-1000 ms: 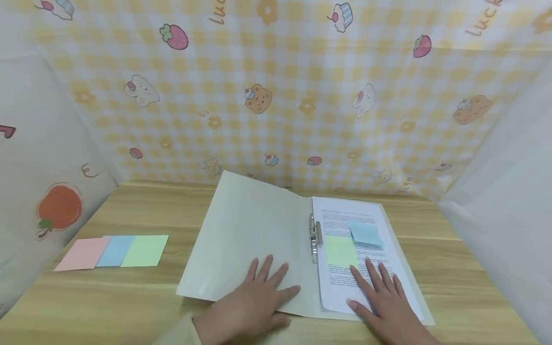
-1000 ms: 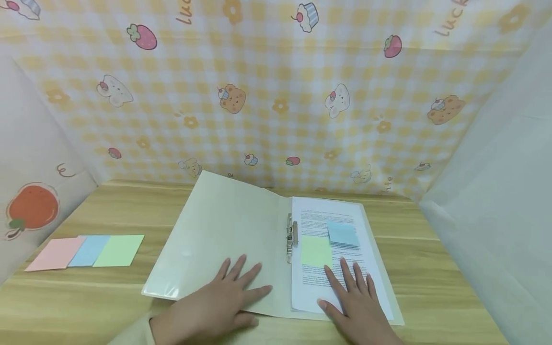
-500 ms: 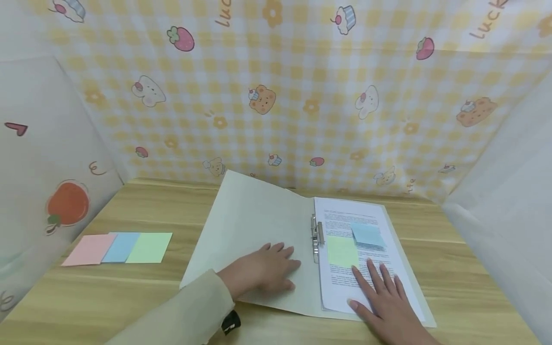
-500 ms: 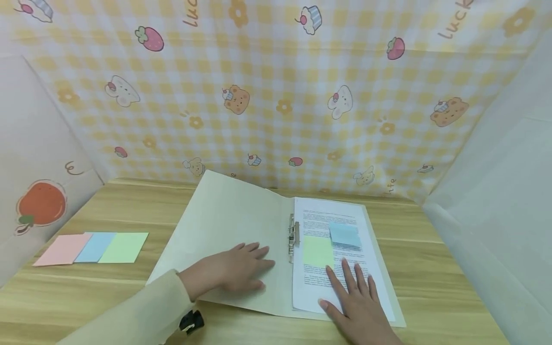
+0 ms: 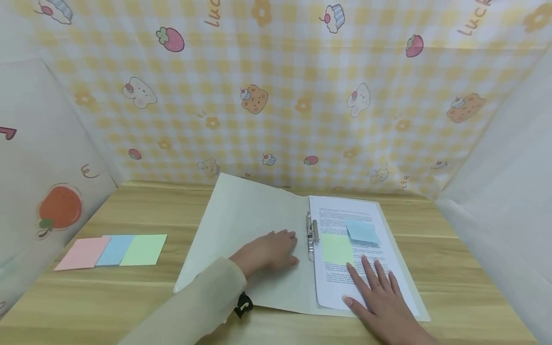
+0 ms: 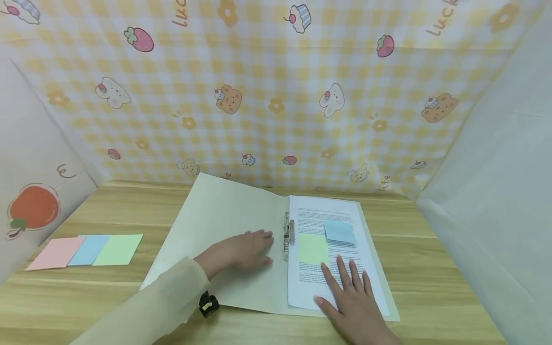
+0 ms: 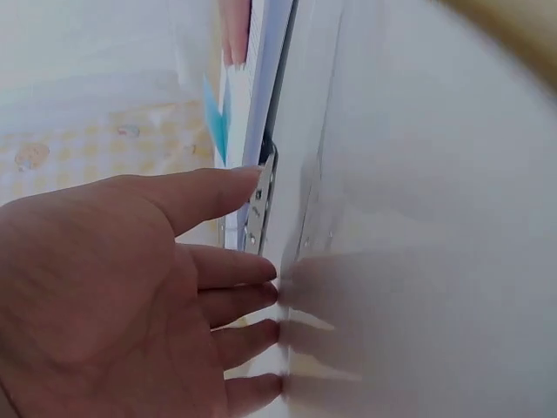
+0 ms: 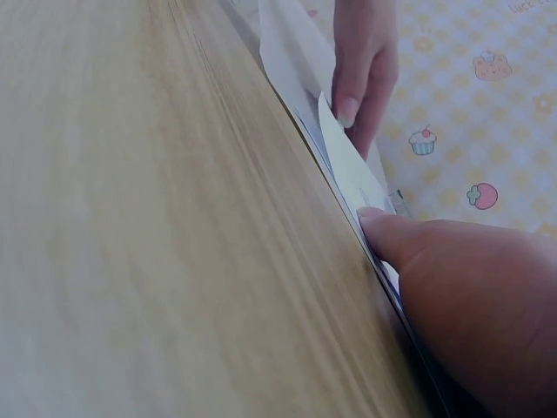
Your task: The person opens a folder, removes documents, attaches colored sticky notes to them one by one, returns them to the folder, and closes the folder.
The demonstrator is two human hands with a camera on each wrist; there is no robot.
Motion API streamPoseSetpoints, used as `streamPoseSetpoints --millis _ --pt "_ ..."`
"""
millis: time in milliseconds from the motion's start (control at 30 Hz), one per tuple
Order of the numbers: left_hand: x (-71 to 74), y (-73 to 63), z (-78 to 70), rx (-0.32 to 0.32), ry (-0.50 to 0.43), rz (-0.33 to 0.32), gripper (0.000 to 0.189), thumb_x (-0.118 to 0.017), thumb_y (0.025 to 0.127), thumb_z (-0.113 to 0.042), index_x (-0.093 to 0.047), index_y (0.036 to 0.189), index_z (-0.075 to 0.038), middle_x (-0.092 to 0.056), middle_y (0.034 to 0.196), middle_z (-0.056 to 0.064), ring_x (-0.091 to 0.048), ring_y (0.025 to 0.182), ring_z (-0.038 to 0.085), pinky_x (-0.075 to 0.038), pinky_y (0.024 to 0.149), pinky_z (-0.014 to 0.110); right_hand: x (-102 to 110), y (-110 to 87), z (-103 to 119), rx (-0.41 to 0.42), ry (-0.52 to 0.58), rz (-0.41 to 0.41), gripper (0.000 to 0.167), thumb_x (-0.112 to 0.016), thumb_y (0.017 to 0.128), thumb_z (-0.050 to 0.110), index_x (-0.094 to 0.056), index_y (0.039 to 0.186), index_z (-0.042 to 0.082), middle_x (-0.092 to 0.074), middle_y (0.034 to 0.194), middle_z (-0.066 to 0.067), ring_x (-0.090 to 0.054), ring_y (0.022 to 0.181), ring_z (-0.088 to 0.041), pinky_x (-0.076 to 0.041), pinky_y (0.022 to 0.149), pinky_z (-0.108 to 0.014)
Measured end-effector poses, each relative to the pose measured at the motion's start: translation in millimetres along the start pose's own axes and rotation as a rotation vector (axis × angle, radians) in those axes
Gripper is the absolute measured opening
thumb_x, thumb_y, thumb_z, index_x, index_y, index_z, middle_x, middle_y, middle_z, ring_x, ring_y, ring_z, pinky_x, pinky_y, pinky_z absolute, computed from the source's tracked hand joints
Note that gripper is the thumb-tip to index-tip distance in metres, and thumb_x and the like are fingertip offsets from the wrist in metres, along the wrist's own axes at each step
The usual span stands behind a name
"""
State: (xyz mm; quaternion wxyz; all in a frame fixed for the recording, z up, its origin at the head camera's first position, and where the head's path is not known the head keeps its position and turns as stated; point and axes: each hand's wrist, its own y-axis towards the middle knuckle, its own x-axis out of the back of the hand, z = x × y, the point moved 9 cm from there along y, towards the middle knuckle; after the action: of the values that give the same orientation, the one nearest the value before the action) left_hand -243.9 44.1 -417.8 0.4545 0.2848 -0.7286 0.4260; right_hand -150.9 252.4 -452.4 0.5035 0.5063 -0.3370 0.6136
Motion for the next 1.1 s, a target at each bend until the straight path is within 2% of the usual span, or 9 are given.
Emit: streamPoseSetpoints --millis 167,233,400,600,767,1100 --pt "6.9 14.8 3.8 0.020 -0.040 -0.026 0.055 -0.058 0.102 -0.038 -0.049 0.150 -0.012 -0.047 0.158 0.004 -0.044 0.148 0.022 -0.037 0.121 0.039 -1.9 0.8 0.9 -0.004 -0.010 0.002 0.068 -0.053 0.099 0.056 -0.033 0.159 0.031 -0.019 0.169 -0.018 -0.015 0.154 -0.049 0.031 0.116 -0.030" --pt "9.5 22.2 3.7 0.025 -0.063 -0.040 0.056 -0.057 0.102 -0.037 -0.047 0.151 -0.011 -0.048 0.157 0.005 -0.045 0.147 0.023 -0.038 0.121 0.039 -2.4 0.6 0.4 -0.004 -0.008 0.001 0.068 -0.053 0.099 0.056 -0.033 0.159 0.031 -0.020 0.169 -0.018 -0.016 0.154 -0.049 0.031 0.116 -0.031" --pt "13.0 35.1 2.3 0.014 -0.114 -0.067 0.062 -0.054 0.103 -0.033 -0.037 0.156 -0.007 -0.041 0.162 0.007 -0.038 0.151 0.023 -0.033 0.124 0.037 -2.9 0.3 0.1 -0.005 -0.011 -0.008 0.068 -0.054 0.099 0.056 -0.034 0.158 0.030 -0.022 0.168 -0.018 -0.018 0.153 -0.049 0.030 0.119 -0.033" --pt "14.4 45.2 0.9 0.018 -0.193 -0.092 0.068 -0.051 0.103 -0.025 -0.022 0.161 -0.008 -0.031 0.167 0.005 -0.030 0.155 0.021 -0.027 0.126 0.036 -1.3 1.3 0.4 -0.006 -0.025 -0.009 0.067 -0.053 0.099 0.056 -0.034 0.158 0.032 -0.023 0.168 -0.016 -0.020 0.153 -0.048 0.031 0.116 -0.028" --pt "14.0 55.8 -0.3 0.041 -0.177 -0.109 0.066 -0.048 0.104 -0.023 -0.019 0.162 -0.011 -0.030 0.167 0.002 -0.030 0.155 0.019 -0.028 0.126 0.035 -0.6 0.5 1.6 -0.003 -0.011 -0.014 0.067 -0.055 0.098 0.055 -0.035 0.158 0.031 -0.024 0.168 -0.016 -0.021 0.152 -0.049 0.030 0.116 -0.028" --pt "17.2 70.5 -1.1 0.077 -0.142 -0.138 0.063 -0.047 0.105 -0.022 -0.022 0.162 -0.010 -0.033 0.166 0.002 -0.031 0.154 0.019 -0.030 0.125 0.035 -2.4 2.1 -0.5 -0.028 -0.011 0.004 0.068 -0.052 0.099 0.058 -0.032 0.159 0.032 -0.020 0.170 -0.014 -0.016 0.154 -0.048 0.032 0.113 -0.024"
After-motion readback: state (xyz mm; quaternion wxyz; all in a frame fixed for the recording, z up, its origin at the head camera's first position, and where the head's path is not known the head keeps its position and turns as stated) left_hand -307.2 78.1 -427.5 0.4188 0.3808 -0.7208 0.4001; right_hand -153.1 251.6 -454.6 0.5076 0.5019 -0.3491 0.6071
